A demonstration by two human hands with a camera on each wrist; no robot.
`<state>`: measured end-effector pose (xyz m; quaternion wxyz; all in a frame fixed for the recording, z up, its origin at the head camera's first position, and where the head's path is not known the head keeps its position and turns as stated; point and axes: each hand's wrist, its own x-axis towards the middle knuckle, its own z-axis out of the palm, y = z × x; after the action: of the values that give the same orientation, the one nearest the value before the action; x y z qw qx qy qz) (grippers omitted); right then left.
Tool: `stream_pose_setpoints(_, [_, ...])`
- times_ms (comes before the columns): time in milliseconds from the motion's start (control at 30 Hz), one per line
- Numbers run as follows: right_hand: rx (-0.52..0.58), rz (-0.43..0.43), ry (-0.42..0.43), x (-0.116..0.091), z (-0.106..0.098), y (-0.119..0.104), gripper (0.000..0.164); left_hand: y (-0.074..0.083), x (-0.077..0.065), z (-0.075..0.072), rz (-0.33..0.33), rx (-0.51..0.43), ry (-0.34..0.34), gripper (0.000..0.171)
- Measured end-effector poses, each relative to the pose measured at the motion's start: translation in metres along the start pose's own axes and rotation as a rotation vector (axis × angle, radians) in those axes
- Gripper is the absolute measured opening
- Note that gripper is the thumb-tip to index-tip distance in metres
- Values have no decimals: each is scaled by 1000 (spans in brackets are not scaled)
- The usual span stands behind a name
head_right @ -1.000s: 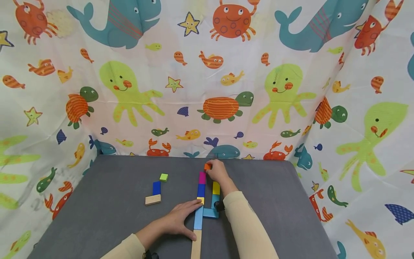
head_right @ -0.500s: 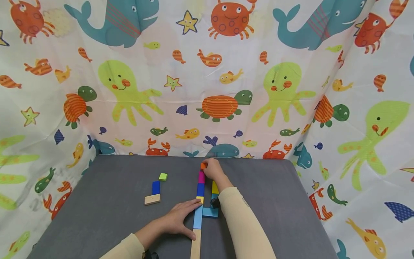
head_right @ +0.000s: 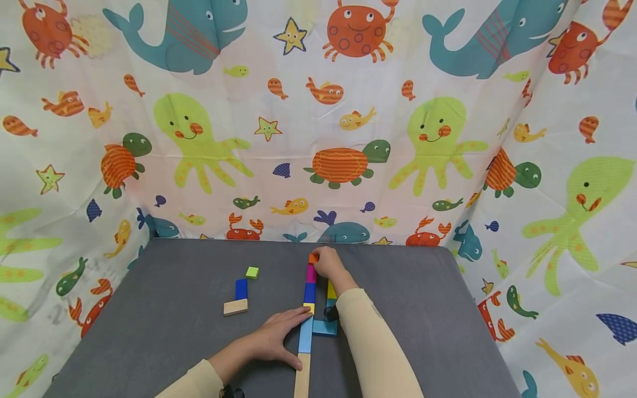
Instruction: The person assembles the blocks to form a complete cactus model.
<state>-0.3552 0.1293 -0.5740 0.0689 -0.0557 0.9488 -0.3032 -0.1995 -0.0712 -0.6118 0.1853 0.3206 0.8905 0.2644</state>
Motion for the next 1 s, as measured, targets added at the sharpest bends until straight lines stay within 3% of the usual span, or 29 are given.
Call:
stream_pose_setpoints(533, [30, -3, -28, -3, 1, 5, 46, 2, 3, 1, 11, 2, -9, 106])
stream_pose_setpoints(1000, [46, -140, 63, -21, -5, -2, 41, 2, 0, -1, -2, -24, -12, 106])
